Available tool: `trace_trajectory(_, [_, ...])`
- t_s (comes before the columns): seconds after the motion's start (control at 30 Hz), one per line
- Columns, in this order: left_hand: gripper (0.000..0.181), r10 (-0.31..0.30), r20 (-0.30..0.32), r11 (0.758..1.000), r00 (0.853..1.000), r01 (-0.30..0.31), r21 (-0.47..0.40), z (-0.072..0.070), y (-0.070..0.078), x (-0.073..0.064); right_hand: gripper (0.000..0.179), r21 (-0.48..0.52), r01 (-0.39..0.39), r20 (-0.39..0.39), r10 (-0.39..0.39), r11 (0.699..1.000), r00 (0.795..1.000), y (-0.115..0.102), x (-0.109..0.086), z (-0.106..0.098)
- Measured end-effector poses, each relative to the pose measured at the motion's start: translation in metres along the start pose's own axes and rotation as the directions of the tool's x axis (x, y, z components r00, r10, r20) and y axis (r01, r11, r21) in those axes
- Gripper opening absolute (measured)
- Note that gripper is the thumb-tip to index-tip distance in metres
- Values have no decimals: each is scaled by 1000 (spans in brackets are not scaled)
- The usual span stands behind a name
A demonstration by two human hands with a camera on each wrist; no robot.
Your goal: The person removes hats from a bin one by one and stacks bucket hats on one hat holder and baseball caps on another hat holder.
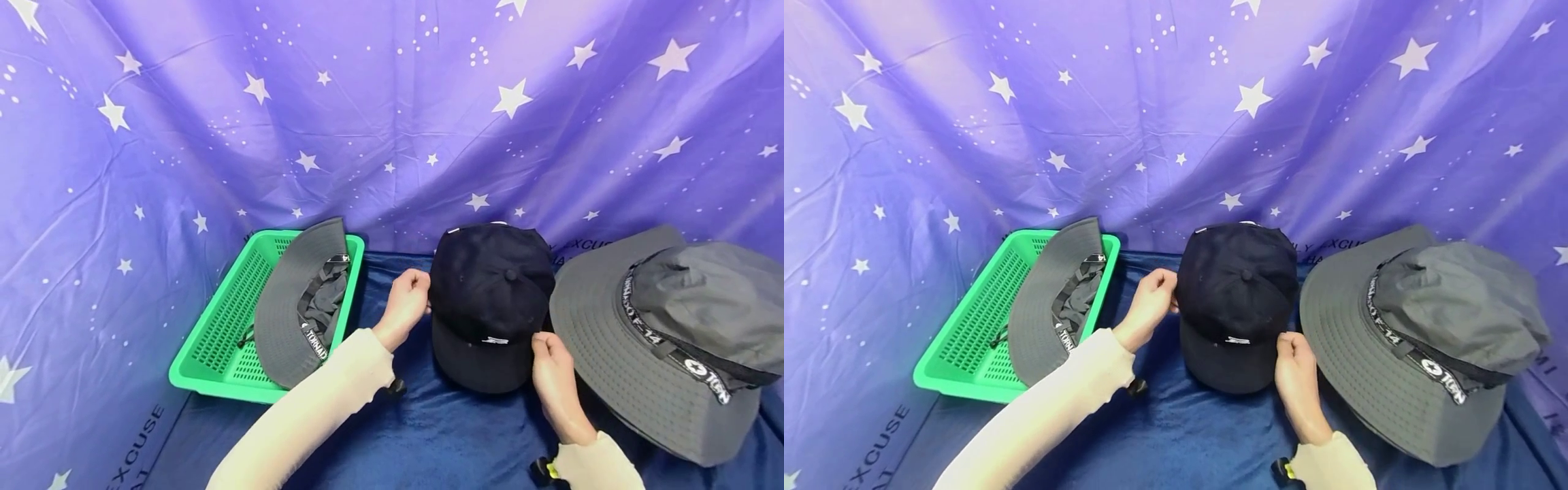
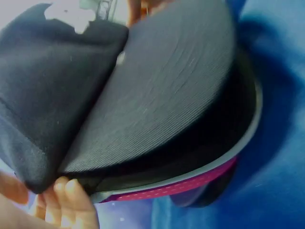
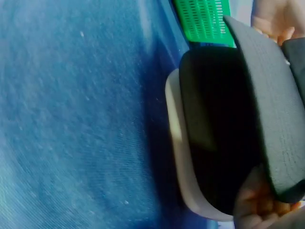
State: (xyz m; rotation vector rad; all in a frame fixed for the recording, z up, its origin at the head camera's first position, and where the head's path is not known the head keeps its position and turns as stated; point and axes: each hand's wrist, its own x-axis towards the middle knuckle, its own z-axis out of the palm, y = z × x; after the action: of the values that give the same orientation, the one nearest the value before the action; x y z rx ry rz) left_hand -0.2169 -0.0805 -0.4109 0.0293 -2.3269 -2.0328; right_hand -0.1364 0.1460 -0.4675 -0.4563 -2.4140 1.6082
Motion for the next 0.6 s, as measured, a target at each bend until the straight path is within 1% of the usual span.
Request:
trace_trajectory(0.07, [10, -43, 73, 997, 996, 48, -67, -4, -3, -8, 36, 15, 16, -15, -16, 1000, 1000, 3, -1, 2])
trace_trajectory(0.13, [7, -65, 127, 992, 990, 78, -100, -5, -7, -12, 36, 36, 20, -39, -19, 999, 999, 7, -1, 3])
trace_trajectory(0.2, [6, -77, 155, 990, 985, 94, -108, -4, -10, -14, 36, 40, 15, -56, -13, 999, 998, 11, 0, 3])
trace_trajectory(0.23, [5, -82, 157, 989, 984, 100, -110, -4, -11, -15, 36, 40, 8, -63, -6, 999, 998, 13, 1, 4])
trace_trajectory(0.3, [5, -79, 132, 990, 988, 93, -106, -1, -14, -14, 36, 30, 10, -70, -8, 1000, 997, 15, 2, 5])
trace_trajectory(0.47, [8, -60, 37, 997, 997, 62, -49, 0, -18, -11, 39, -37, 52, -63, -55, 998, 997, 16, 5, 10])
trace_trajectory(0.6, [9, -29, 35, 998, 999, 27, 53, -2, -17, -9, 34, -85, 73, -69, -79, 994, 994, 12, 3, 9])
